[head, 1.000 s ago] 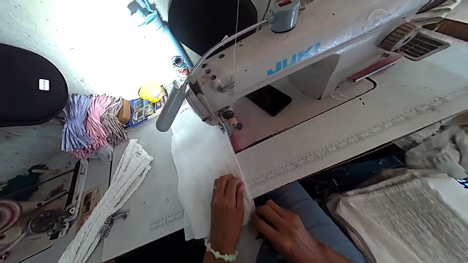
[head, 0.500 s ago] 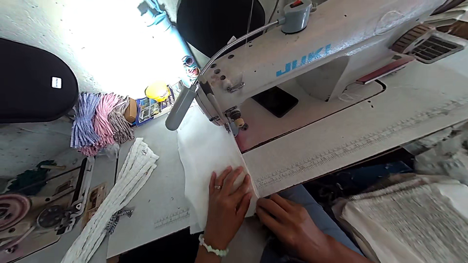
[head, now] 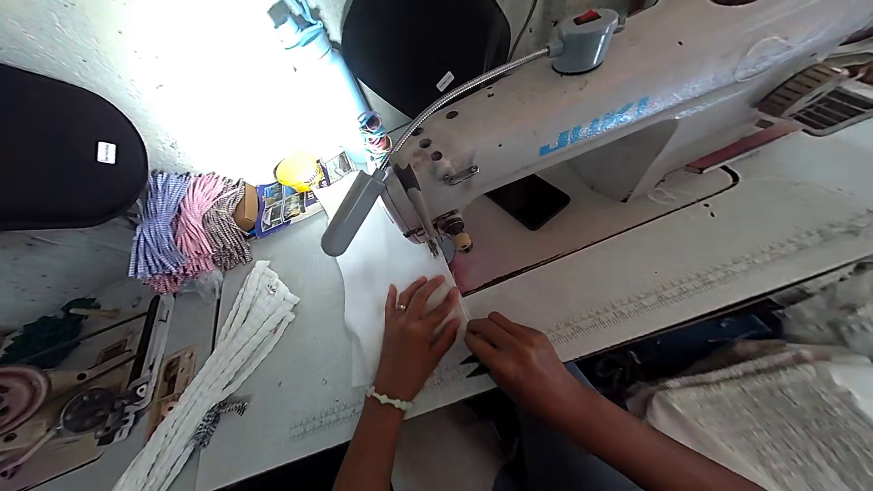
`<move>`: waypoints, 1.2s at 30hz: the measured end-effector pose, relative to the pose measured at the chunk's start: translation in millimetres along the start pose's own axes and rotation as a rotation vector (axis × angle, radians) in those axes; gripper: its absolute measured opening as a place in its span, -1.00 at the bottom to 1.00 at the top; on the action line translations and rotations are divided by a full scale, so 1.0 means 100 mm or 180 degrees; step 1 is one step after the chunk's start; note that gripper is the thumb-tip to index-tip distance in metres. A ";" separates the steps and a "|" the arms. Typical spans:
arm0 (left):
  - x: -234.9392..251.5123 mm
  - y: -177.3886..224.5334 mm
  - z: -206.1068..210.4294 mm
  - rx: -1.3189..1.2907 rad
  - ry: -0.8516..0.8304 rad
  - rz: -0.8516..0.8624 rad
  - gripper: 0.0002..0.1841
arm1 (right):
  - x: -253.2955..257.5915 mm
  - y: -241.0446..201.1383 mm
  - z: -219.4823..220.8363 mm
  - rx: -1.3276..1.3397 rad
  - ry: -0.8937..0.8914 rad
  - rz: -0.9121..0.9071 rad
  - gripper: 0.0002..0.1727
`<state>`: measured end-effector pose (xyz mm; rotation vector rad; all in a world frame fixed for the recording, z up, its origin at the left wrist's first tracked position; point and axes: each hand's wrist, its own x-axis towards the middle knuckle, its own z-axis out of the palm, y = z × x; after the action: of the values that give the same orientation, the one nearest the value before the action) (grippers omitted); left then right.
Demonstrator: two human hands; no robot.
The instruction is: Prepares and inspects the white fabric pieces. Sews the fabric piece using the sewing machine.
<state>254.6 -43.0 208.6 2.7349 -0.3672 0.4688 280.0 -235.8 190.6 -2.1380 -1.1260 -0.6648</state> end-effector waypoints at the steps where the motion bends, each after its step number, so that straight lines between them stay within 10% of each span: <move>1: 0.03 -0.04 0.00 -0.0006 -0.0011 0.0018 -0.62 | 0.03 0.02 0.02 0.0025 -0.0002 0.0013 -0.87; 24: 0.68 -0.58 -0.09 0.0085 -0.0519 -0.0579 -0.54 | 0.70 0.47 0.21 0.0244 -0.0819 0.0344 -0.84; 36: 1.00 -0.73 -0.15 0.0103 -0.0565 -0.0983 -0.66 | 0.66 0.54 0.33 0.0187 -0.0302 0.0553 -0.80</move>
<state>364.0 9.7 237.6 2.8033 0.0237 0.1519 363.8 -201.0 197.2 -2.2058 -0.9815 -0.4504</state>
